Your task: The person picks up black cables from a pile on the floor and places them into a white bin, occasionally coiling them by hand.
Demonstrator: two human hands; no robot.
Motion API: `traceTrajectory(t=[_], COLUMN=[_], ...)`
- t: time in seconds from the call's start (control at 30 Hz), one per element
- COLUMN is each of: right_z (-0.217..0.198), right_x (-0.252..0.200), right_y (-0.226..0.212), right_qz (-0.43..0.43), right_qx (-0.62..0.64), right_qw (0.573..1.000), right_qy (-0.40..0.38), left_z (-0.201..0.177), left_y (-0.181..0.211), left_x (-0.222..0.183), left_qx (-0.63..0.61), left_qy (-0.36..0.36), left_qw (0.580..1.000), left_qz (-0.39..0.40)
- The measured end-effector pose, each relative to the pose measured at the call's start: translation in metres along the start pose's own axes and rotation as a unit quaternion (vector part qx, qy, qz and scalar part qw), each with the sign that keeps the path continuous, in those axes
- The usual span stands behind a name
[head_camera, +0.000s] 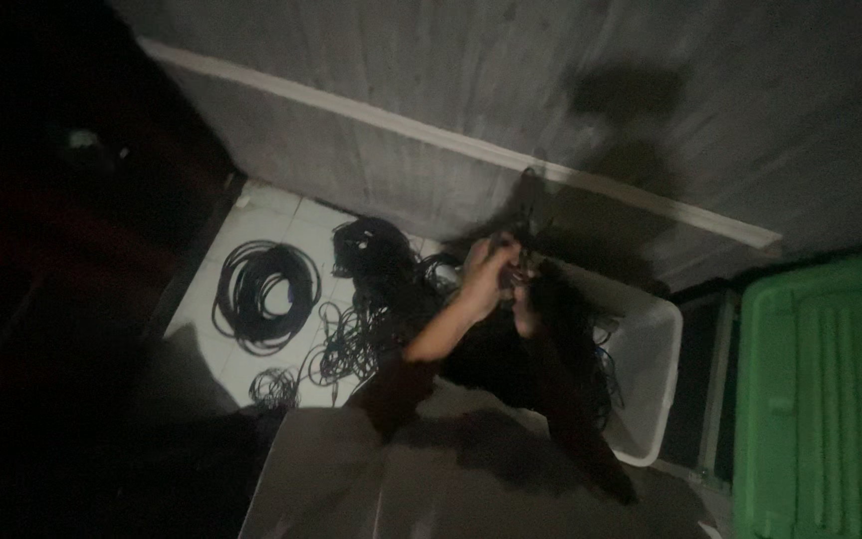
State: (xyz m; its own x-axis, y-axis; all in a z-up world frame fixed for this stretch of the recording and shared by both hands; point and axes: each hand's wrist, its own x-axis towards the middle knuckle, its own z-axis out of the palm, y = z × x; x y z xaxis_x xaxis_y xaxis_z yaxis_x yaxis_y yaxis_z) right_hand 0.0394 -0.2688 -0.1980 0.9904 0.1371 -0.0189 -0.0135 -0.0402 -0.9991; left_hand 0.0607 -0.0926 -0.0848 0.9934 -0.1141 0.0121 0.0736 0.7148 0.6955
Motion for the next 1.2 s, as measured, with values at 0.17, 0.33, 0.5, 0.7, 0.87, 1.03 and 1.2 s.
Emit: traceTrajectory(t=[0.17,0.33,0.5,0.7,0.87,1.03,1.2], right_z=[-0.022,-0.042,-0.052,-0.090,-0.134,-0.157,-0.181], right_x=[-0.024,-0.044,-0.076,-0.093,-0.104,-0.114,-0.110], right_y=[-0.016,-0.034,-0.035,-0.031,-0.013,0.022,0.066], right_qz=[0.044,0.070,0.095,0.112,0.149,0.197,0.220], right_qx=[0.032,0.023,0.014,0.002,-0.008,-0.002,0.008], right_qw=[0.996,0.991,0.983,0.973,0.969,0.967,0.960], right_qy=[0.070,0.112,0.154,0.201,0.198,0.162,0.174], left_z=[-0.025,-0.065,-0.092,-0.102,-0.079,-0.062,-0.060], left_y=[-0.006,-0.026,-0.105,-0.172,-0.213,-0.252,-0.291], left_x=[-0.004,0.016,0.035,0.027,0.018,0.019,0.028], left_qx=[0.326,0.409,0.488,0.562,0.579,0.571,0.480], left_qy=[0.069,-0.011,-0.173,-0.216,-0.210,-0.163,-0.121], left_qw=[0.940,0.902,0.838,0.798,0.787,0.803,0.868], left_qz=[0.069,0.138,0.173,0.037,-0.031,-0.046,-0.037])
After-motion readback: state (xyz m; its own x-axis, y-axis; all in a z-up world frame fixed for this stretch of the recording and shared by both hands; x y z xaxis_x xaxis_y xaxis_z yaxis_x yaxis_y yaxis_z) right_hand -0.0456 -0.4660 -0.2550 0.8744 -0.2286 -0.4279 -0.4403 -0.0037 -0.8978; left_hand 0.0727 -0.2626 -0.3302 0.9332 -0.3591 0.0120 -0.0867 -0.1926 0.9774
